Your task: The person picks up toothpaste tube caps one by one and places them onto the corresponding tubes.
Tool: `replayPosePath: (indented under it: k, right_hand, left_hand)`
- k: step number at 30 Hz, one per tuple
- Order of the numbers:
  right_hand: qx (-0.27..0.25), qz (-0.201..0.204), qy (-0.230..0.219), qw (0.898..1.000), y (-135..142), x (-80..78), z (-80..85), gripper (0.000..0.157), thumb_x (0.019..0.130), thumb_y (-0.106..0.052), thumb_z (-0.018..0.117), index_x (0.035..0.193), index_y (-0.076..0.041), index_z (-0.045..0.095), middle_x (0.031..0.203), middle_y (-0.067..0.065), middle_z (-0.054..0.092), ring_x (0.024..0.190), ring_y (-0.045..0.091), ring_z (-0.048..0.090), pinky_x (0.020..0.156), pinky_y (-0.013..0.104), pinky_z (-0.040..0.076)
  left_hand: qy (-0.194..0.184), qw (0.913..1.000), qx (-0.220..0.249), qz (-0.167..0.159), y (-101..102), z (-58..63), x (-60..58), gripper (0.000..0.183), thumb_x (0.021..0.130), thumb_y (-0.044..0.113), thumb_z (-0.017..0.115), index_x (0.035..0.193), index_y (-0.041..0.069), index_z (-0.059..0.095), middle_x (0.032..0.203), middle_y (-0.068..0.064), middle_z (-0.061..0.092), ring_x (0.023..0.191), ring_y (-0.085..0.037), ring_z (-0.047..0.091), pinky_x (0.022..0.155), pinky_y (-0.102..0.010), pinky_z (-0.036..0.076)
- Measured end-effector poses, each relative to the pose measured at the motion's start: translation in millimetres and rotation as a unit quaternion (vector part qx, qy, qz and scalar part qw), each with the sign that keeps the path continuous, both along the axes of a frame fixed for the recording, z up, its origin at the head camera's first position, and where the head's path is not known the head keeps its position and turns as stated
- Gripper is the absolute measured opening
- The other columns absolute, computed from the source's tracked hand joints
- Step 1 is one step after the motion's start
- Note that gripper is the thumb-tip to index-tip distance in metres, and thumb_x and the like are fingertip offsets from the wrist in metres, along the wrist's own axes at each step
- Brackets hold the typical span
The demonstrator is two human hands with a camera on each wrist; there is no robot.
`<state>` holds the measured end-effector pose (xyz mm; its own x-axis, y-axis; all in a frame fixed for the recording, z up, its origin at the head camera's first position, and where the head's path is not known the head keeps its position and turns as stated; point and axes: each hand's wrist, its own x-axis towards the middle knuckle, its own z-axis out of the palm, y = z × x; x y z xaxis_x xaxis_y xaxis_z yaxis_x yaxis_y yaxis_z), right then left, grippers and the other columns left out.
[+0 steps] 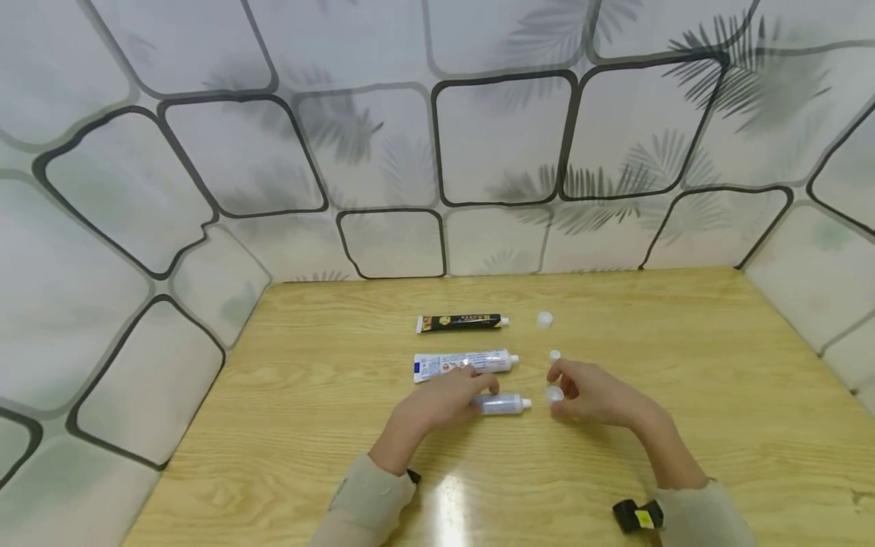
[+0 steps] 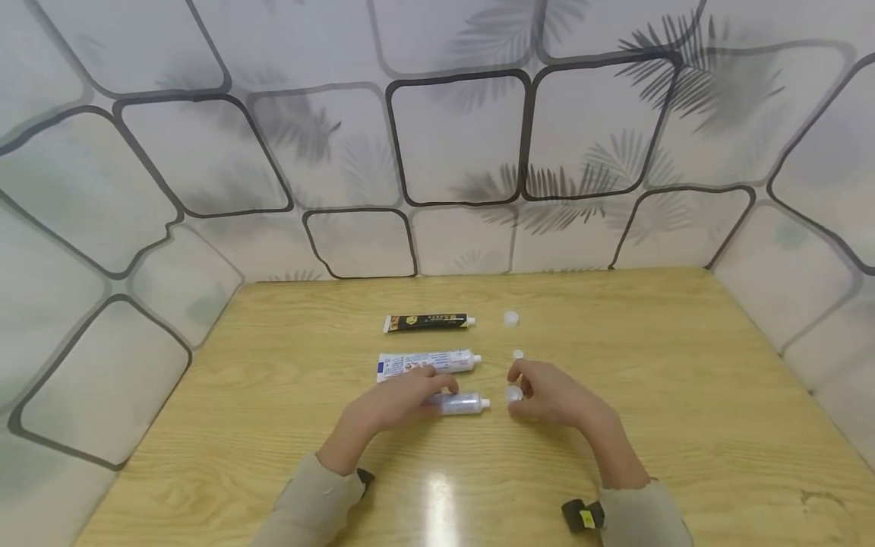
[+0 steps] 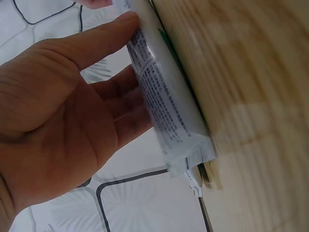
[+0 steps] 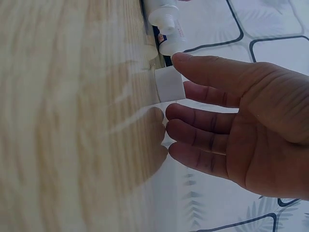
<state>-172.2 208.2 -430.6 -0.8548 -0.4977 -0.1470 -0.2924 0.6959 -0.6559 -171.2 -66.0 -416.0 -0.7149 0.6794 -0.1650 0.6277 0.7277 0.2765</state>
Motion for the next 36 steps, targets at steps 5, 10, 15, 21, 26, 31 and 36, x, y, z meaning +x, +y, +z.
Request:
replayPosePath:
  k: [5, 10, 15, 21, 26, 31, 36]
  right_hand:
    - [-0.005, -0.004, -0.003, 1.000, 0.3, 1.2, 1.1, 0.038, 0.086, -0.018, 0.078, 0.115, -0.004, 0.059, 0.092, 0.003, 0.060, 0.082, 0.017, 0.054, 0.072, 0.034, 0.047]
    - [-0.004, -0.004, 0.005, 1.000, 0.9, 0.2, -1.2, 0.036, 0.087, -0.018, 0.077, 0.115, -0.003, 0.059, 0.092, 0.003, 0.060, 0.082, 0.016, 0.054, 0.072, 0.034, 0.047]
    - [-0.004, -0.001, 0.009, 1.000, 1.4, -0.5, -2.1, 0.035, 0.087, -0.018, 0.076, 0.114, -0.004, 0.059, 0.093, 0.003, 0.061, 0.084, 0.016, 0.055, 0.074, 0.035, 0.048]
    - [-0.005, 0.001, 0.008, 1.000, 0.7, -0.5, -1.3, 0.032, 0.087, -0.018, 0.076, 0.112, -0.004, 0.060, 0.091, 0.002, 0.060, 0.082, 0.016, 0.054, 0.072, 0.034, 0.048]
    - [-0.002, 0.003, 0.011, 1.000, 0.7, -1.3, -1.8, 0.031, 0.087, -0.018, 0.075, 0.111, -0.004, 0.061, 0.091, 0.002, 0.060, 0.082, 0.015, 0.054, 0.072, 0.033, 0.047]
    - [-0.004, 0.004, 0.009, 1.000, 0.8, -1.2, -1.8, 0.032, 0.086, -0.016, 0.076, 0.112, -0.004, 0.061, 0.091, 0.002, 0.060, 0.082, 0.015, 0.054, 0.072, 0.033, 0.047]
    - [-0.004, 0.005, 0.012, 1.000, 1.0, -1.4, -1.9, 0.031, 0.086, -0.015, 0.076, 0.111, -0.004, 0.061, 0.091, 0.002, 0.060, 0.082, 0.015, 0.055, 0.072, 0.033, 0.048]
  left_hand:
    - [-0.029, 0.9993, 0.023, -0.004, 0.3, -2.0, -0.6, 0.023, 0.093, 0.016, 0.071, 0.107, 0.021, 0.055, 0.100, 0.000, 0.055, 0.081, -0.011, 0.051, 0.072, -0.024, 0.044]
    - [-0.037, 0.9978, 0.050, -0.023, 0.3, -3.5, -1.7, 0.020, 0.092, 0.011, 0.072, 0.103, 0.019, 0.057, 0.097, 0.004, 0.055, 0.083, -0.010, 0.049, 0.074, -0.021, 0.043]
    - [-0.038, 0.9977, 0.049, -0.026, -0.1, -2.6, -2.0, 0.020, 0.092, 0.011, 0.072, 0.103, 0.020, 0.058, 0.098, 0.005, 0.056, 0.085, -0.010, 0.049, 0.076, -0.022, 0.043]
    - [-0.056, 0.9973, 0.045, -0.009, -1.1, -1.5, -1.8, 0.019, 0.094, 0.006, 0.067, 0.102, 0.021, 0.059, 0.096, 0.003, 0.053, 0.084, -0.011, 0.048, 0.073, -0.022, 0.042]
    - [-0.062, 0.9968, 0.051, -0.002, -2.1, -1.6, -2.2, 0.022, 0.094, -0.002, 0.063, 0.100, 0.019, 0.058, 0.094, 0.000, 0.049, 0.077, -0.013, 0.047, 0.068, -0.022, 0.041]
    - [-0.075, 0.9942, 0.075, -0.015, -4.2, -1.2, -4.3, 0.023, 0.094, 0.000, 0.064, 0.103, 0.020, 0.058, 0.097, 0.001, 0.049, 0.084, -0.013, 0.048, 0.073, -0.023, 0.042]
    - [-0.091, 0.9901, 0.105, -0.020, -6.5, 2.7, -6.1, 0.024, 0.095, 0.001, 0.061, 0.110, 0.019, 0.061, 0.106, 0.000, 0.055, 0.094, -0.012, 0.049, 0.082, -0.024, 0.044]
